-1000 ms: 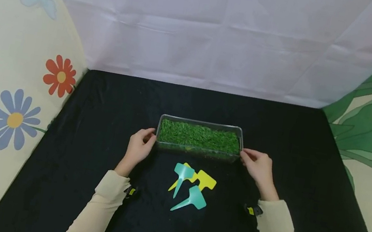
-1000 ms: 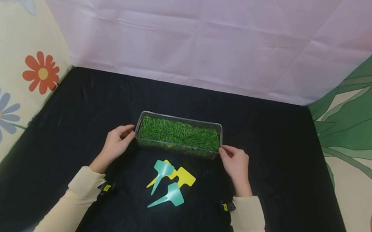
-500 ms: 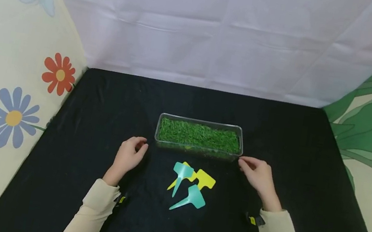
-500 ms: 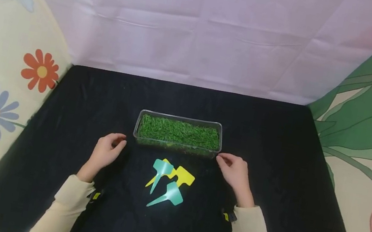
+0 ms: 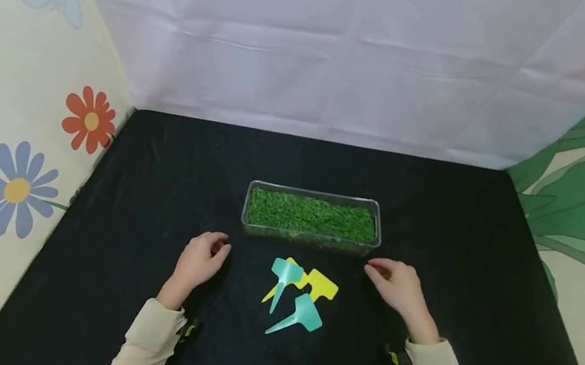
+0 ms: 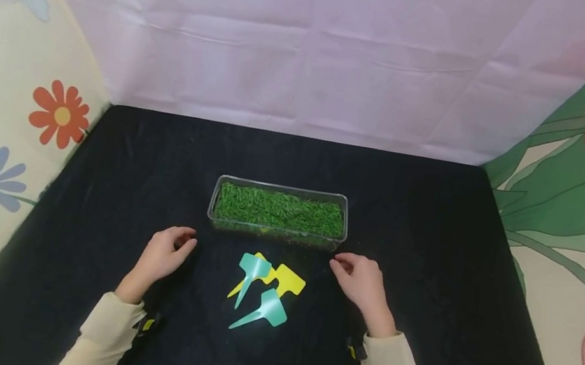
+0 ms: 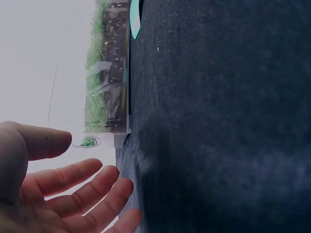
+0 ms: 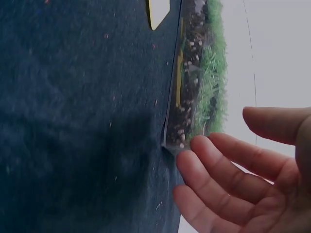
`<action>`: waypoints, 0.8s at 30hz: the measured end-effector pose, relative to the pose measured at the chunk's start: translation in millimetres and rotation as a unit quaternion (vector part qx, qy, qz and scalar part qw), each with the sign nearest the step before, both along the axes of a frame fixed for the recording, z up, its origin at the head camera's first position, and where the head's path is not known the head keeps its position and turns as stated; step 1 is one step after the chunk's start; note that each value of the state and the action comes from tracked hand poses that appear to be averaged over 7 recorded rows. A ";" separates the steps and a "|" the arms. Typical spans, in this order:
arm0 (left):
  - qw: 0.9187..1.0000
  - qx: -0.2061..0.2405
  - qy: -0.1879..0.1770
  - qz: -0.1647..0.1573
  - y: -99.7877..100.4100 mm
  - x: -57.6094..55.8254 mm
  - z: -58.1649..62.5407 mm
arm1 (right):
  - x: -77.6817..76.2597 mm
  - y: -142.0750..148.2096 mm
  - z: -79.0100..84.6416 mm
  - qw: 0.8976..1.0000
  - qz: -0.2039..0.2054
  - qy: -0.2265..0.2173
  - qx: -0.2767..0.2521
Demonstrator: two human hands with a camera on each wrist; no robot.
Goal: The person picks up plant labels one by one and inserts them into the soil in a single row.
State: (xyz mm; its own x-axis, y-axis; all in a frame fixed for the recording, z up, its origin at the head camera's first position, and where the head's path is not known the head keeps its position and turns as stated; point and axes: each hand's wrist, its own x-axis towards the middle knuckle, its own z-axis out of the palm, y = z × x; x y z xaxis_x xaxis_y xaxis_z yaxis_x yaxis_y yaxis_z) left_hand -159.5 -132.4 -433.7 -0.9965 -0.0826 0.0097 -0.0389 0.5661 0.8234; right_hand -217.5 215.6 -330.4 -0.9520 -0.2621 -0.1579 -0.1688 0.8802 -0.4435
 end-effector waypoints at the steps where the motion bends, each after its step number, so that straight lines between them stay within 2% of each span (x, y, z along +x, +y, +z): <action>1: 1.000 0.000 -0.001 0.000 -0.3 0.6 -0.4 | 0.3 -1.5 -0.5 1.000 0.006 0.000 0.000; 14: 1.000 -0.007 -0.013 0.005 -0.9 1.4 2.8 | 2.3 -23.6 -8.8 0.998 0.062 -0.021 0.020; 24: 1.000 -0.006 -0.016 0.006 0.2 1.9 4.9 | 3.7 -54.1 -16.0 0.992 0.122 -0.027 0.022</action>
